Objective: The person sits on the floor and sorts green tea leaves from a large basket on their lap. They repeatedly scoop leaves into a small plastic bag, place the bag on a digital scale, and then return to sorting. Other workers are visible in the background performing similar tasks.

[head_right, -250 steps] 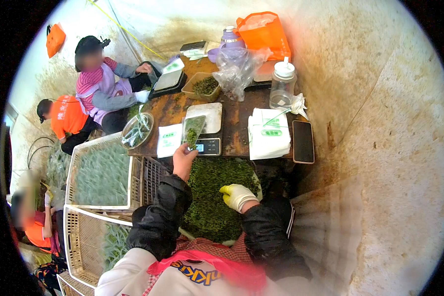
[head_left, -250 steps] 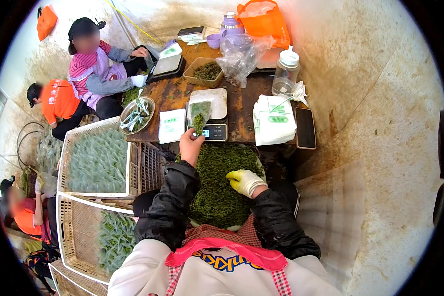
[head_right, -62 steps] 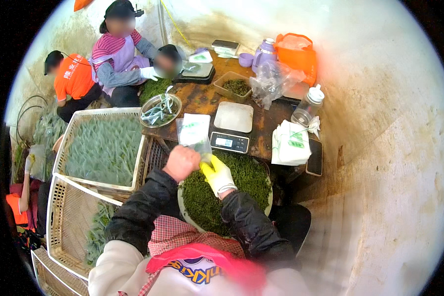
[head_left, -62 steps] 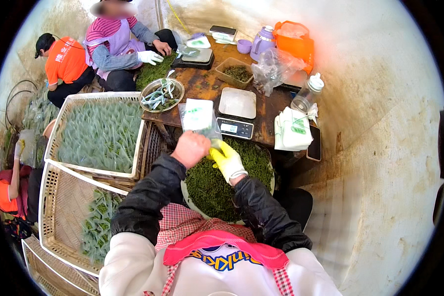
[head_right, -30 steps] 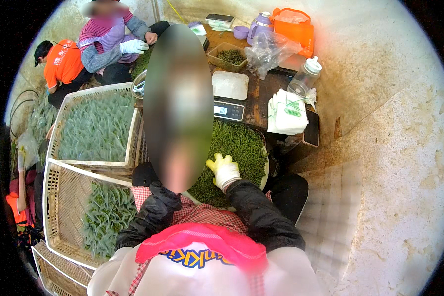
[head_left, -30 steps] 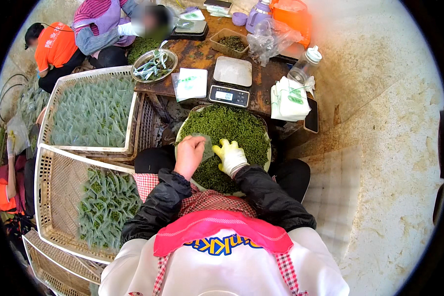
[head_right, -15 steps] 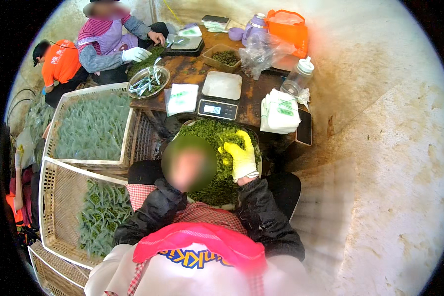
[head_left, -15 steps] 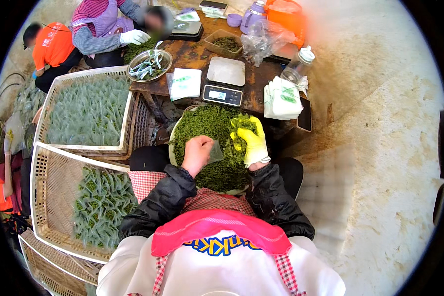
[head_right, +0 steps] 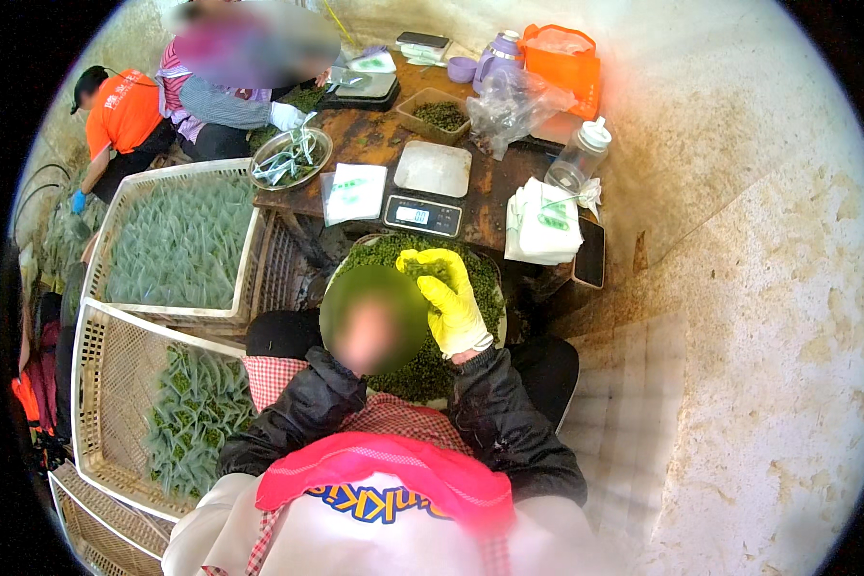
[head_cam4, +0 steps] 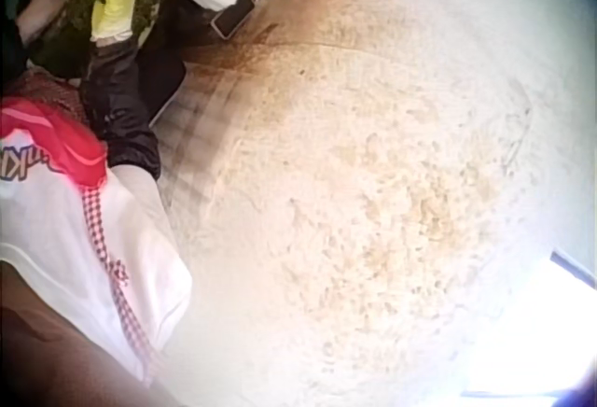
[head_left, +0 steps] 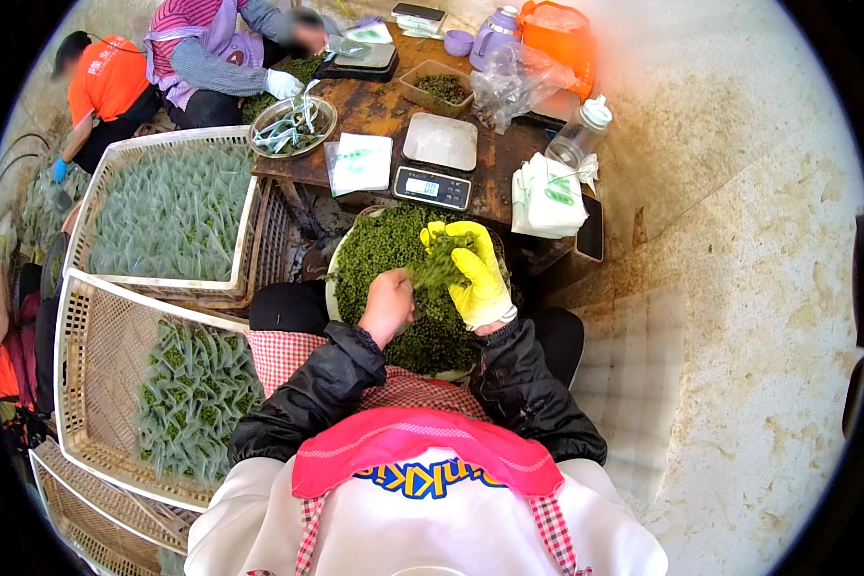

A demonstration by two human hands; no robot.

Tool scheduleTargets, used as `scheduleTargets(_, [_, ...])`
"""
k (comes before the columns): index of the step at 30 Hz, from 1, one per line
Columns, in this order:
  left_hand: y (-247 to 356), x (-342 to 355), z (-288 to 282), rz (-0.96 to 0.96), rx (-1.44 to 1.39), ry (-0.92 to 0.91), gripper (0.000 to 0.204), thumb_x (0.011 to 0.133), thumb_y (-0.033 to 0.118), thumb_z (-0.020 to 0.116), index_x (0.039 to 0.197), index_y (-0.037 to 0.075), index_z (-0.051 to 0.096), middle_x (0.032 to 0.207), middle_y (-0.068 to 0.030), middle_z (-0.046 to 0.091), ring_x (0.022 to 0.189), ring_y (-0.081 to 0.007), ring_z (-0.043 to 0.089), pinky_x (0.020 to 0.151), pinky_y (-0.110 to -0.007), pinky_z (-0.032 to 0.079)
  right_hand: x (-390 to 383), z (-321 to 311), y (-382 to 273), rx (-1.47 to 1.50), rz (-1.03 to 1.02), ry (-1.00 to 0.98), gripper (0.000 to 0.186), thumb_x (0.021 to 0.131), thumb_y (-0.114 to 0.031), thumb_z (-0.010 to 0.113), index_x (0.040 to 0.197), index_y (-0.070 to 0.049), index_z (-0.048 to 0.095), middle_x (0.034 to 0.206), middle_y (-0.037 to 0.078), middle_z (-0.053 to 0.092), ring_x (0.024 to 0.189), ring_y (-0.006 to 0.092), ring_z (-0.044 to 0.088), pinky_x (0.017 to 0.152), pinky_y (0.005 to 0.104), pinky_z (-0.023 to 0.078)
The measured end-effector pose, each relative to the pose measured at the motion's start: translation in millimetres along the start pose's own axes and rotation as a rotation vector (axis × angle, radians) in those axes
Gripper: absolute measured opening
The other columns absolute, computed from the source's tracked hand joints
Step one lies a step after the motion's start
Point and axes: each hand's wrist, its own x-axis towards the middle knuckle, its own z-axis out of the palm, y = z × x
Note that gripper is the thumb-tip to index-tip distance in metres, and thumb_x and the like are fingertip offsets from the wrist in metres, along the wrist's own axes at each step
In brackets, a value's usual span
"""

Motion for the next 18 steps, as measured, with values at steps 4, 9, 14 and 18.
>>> scheduleTargets(4, [10.7, -6.8, -0.8, 0.026, -0.074, 0.025, 0.022, 0.094, 0.008, 0.042, 0.090, -0.007, 0.059, 0.058, -0.0068, 0.053, 0.042, -0.0156, 0.051, 0.043, -0.032, 0.044, -0.3, -6.3, 3.4, -0.127, -0.013, -0.071, 0.033, 0.092, -0.023, 0.063, 0.118, -0.005, 0.054, 0.123, 0.013, 0.059, 0.118, 0.0259, 0.054, 0.104, 0.0398, 0.039])
scheduleTargets(9, [13.6, -8.0, -1.5, 0.037, -0.109, 0.021, 0.023, 0.095, 0.008, 0.042, 0.090, -0.007, 0.059, 0.059, -0.0066, 0.051, 0.043, -0.0154, 0.051, 0.043, -0.032, 0.044, 1.8, -7.4, 8.8, -0.235, -0.069, -0.137, 0.034, 0.100, -0.025, 0.049, 0.122, 0.000, 0.053, 0.129, 0.015, 0.056, 0.121, 0.0258, 0.052, 0.107, 0.0396, 0.036])
scheduleTargets(14, [11.5, -8.0, -3.8, -0.007, -0.203, 0.016, 0.023, 0.095, 0.008, 0.043, 0.097, -0.007, 0.060, 0.066, -0.0048, 0.053, 0.047, -0.0129, 0.052, 0.043, -0.030, 0.046, -8.2, -6.7, 5.8, -0.555, 0.049, -0.090, 0.046, 0.093, -0.004, 0.053, 0.138, 0.000, 0.043, 0.137, 0.014, 0.050, 0.124, 0.0231, 0.051, 0.106, 0.0352, 0.038])
scheduleTargets(18, [18.9, -16.2, -3.9, -0.048, -0.251, 0.049, 0.030, 0.097, 0.008, 0.041, 0.118, -0.005, 0.059, 0.083, -0.0061, 0.059, 0.051, -0.0097, 0.048, 0.047, -0.026, 0.049, -15.2, -6.7, 8.2, -0.964, -0.095, -0.105, 0.069, 0.079, 0.010, 0.064, 0.142, -0.005, 0.042, 0.147, 0.013, 0.039, 0.131, 0.0202, 0.044, 0.104, 0.0307, 0.041])
